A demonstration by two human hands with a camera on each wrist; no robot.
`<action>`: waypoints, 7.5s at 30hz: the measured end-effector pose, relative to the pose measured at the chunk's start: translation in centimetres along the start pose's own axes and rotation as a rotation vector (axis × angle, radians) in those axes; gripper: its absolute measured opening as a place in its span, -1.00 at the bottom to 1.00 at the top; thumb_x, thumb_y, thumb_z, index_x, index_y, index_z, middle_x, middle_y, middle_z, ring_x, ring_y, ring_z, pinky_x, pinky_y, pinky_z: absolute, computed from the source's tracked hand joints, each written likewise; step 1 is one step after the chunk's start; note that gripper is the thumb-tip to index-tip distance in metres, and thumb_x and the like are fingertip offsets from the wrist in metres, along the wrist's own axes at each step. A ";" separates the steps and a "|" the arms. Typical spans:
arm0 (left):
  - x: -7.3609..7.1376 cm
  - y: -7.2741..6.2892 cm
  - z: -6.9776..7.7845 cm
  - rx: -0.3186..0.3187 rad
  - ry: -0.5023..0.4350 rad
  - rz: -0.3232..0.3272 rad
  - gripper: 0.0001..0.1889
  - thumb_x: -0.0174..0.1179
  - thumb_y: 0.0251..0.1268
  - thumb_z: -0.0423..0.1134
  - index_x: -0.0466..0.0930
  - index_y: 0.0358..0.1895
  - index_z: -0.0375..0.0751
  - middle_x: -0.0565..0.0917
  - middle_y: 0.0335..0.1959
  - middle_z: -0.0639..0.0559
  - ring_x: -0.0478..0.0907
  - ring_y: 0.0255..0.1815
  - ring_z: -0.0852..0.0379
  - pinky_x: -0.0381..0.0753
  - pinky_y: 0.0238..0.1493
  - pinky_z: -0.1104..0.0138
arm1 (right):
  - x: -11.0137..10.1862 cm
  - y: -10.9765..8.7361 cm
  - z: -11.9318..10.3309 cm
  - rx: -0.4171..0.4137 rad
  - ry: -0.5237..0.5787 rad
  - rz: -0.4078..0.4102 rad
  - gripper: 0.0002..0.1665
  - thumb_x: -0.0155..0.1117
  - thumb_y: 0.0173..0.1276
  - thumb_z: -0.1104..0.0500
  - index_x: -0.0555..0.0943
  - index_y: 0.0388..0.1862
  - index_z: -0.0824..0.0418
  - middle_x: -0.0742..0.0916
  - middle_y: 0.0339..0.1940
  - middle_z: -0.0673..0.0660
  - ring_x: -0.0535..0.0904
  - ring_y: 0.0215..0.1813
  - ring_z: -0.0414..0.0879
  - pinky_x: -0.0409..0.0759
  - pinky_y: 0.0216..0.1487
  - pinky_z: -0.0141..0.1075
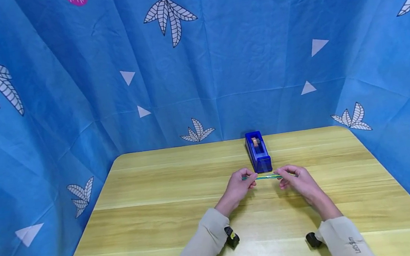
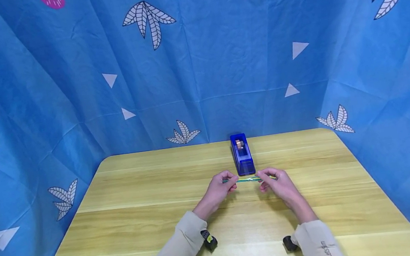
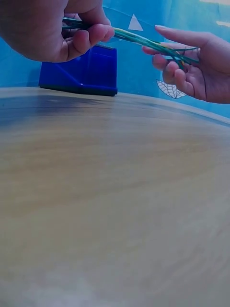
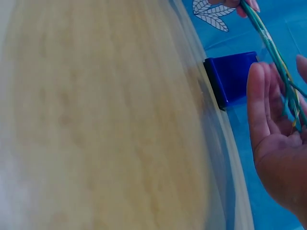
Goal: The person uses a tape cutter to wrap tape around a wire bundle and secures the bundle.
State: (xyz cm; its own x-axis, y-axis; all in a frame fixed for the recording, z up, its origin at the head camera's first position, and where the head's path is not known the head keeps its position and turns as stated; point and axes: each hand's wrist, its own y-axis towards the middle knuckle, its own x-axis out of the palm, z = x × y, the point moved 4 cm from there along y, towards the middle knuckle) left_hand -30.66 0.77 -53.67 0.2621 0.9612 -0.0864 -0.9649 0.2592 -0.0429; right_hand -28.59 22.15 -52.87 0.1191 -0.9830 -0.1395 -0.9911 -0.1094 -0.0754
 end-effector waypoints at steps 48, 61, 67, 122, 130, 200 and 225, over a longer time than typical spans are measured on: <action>-1.3 0.6 0.5 0.063 0.143 0.023 -0.87 0.36 0.42 -0.17 0.81 -0.24 -0.13 0.78 -0.39 0.10 0.62 -0.35 0.17 0.64 -0.28 0.34 | -0.6 0.4 0.3 0.068 0.031 -0.048 -0.52 0.27 0.57 0.03 0.63 0.16 0.43 0.68 -0.29 0.05 0.69 -0.27 -0.17 0.76 -0.11 -0.32; -1.0 0.3 1.4 0.116 0.223 0.065 -0.86 0.35 0.43 -0.18 0.82 -0.25 -0.13 0.79 -0.36 0.10 0.67 -0.31 0.14 0.61 -0.33 0.41 | -0.6 0.8 0.4 0.170 0.034 -0.048 -0.24 0.18 0.56 -0.25 0.54 0.31 0.39 0.70 -0.23 0.07 0.71 -0.25 -0.12 0.77 -0.11 -0.28; -1.0 0.2 1.6 0.130 0.262 0.072 -0.87 0.34 0.43 -0.17 0.81 -0.27 -0.09 0.78 -0.39 0.14 0.63 -0.36 0.23 0.58 -0.37 0.43 | -0.5 0.8 0.3 0.173 0.080 -0.048 -0.59 0.30 0.53 -0.11 0.70 0.01 0.21 0.71 -0.35 0.01 0.71 -0.36 -0.17 0.77 -0.20 -0.30; -0.7 1.2 0.9 0.096 -0.068 0.103 -0.91 0.34 0.39 -0.36 0.67 -0.22 -0.33 0.78 -0.36 -0.12 0.75 -0.34 -0.07 0.79 -0.24 0.20 | -1.0 0.8 0.2 0.127 -0.002 -0.043 -0.64 0.29 0.55 0.04 0.68 -0.06 0.36 0.64 -0.34 0.07 0.58 -0.40 -0.16 0.69 -0.30 -0.33; -0.8 0.9 0.5 0.069 -0.090 0.112 -0.76 0.28 0.49 -0.22 0.52 0.04 -0.27 0.79 -0.31 -0.11 0.77 -0.24 -0.20 0.80 -0.19 0.20 | -1.2 0.8 0.3 0.058 0.011 0.004 -0.72 0.32 0.52 0.18 0.72 0.03 0.39 0.75 -0.39 0.13 0.66 -0.39 -0.16 0.73 -0.20 -0.30; -1.1 1.6 0.5 0.045 -0.133 0.100 -0.88 0.30 0.44 -0.32 0.66 -0.16 -0.34 0.78 -0.34 -0.18 0.67 -0.43 0.20 0.79 -0.17 0.22 | -0.9 1.2 -0.5 -0.022 -0.050 0.025 -0.35 0.33 0.53 0.10 0.44 0.44 0.41 0.71 0.09 0.40 0.81 -0.08 0.10 0.77 0.05 -0.18; -1.0 1.8 0.6 0.089 -0.127 0.119 -0.88 0.33 0.41 -0.34 0.65 -0.12 -0.32 0.77 -0.24 -0.28 0.76 -0.21 -0.20 0.79 -0.12 0.22 | -1.1 1.8 -0.4 0.094 0.062 0.043 -0.67 0.41 0.44 0.23 0.71 0.07 0.41 0.83 -0.17 0.19 0.79 -0.25 -0.10 0.78 -0.08 -0.27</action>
State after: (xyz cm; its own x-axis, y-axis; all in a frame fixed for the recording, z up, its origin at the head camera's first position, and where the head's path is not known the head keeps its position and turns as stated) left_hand -32.65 0.33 -53.08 0.1466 0.9883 0.0413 -0.9883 0.1445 0.0488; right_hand -30.51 23.02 -52.48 0.0700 -0.9940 -0.0835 -0.9851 -0.0556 -0.1629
